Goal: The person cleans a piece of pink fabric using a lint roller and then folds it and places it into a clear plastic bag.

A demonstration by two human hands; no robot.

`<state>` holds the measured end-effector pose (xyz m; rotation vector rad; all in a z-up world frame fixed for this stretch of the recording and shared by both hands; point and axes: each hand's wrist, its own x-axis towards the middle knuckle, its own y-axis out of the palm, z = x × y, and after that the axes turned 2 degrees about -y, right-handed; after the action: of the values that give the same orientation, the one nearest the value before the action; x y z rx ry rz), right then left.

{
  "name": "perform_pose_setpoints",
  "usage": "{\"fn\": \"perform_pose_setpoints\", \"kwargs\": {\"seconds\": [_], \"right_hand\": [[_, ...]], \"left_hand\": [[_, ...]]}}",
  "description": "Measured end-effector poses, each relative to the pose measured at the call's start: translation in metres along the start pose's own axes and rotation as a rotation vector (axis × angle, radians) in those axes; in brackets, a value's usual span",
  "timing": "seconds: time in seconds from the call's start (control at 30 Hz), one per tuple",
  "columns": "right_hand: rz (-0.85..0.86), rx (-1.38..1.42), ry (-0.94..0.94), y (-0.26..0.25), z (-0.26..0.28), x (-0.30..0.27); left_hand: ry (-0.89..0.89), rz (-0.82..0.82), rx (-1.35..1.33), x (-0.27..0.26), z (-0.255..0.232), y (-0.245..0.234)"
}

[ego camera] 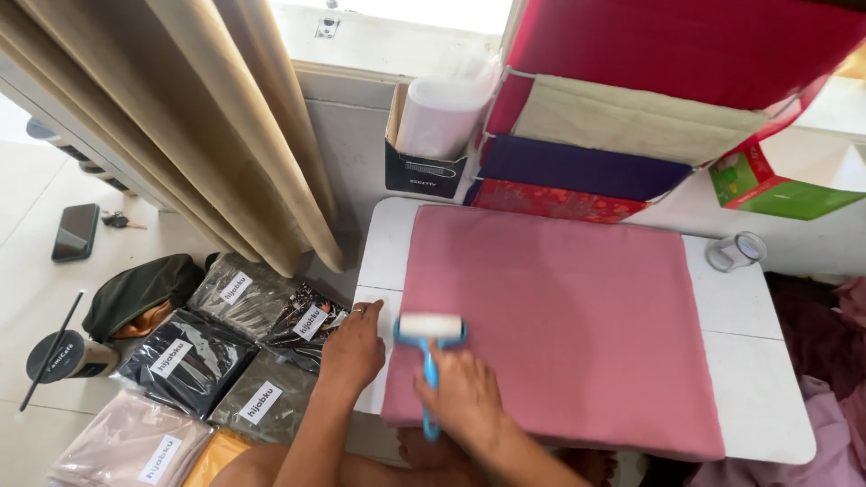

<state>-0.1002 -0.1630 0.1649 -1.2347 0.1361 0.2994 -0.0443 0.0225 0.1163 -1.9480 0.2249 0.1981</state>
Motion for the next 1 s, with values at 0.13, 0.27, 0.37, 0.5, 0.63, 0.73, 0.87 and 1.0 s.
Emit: {"fn": "perform_pose_setpoints", "kwargs": {"seconds": [0.13,0.27,0.37,0.5,0.63,0.73,0.87,1.0], "right_hand": [[0.192,0.065,-0.011,-0.009,-0.002,-0.058],[0.02,0.028,-0.112,-0.024,-0.067,-0.05],[-0.045,0.024,-0.015,-0.128,-0.106,-0.054],[-0.14,0.147,0.311,-0.276,-0.162,-0.092],[-0.516,-0.027,0.294,-0.348,-0.239,-0.098],[-0.809,-0.033,0.264,-0.365,-0.285,-0.064],[-0.609,-0.044,0.446,-0.363,-0.326,-0.011],[-0.44,-0.182,0.528,-0.347,-0.337,0.016]], "left_hand": [[-0.028,0.029,-0.028,-0.012,-0.01,-0.008],[0.115,0.097,-0.098,-0.029,-0.034,-0.036],[0.239,0.238,-0.204,-0.036,-0.065,-0.078],[0.275,0.357,-0.04,-0.027,-0.09,-0.116],[0.233,0.416,0.095,0.02,-0.1,-0.119],[0.182,0.502,0.224,0.062,-0.109,-0.106],[0.162,0.566,0.555,0.119,-0.114,-0.061],[0.21,0.604,0.736,0.143,-0.122,-0.039]]}}
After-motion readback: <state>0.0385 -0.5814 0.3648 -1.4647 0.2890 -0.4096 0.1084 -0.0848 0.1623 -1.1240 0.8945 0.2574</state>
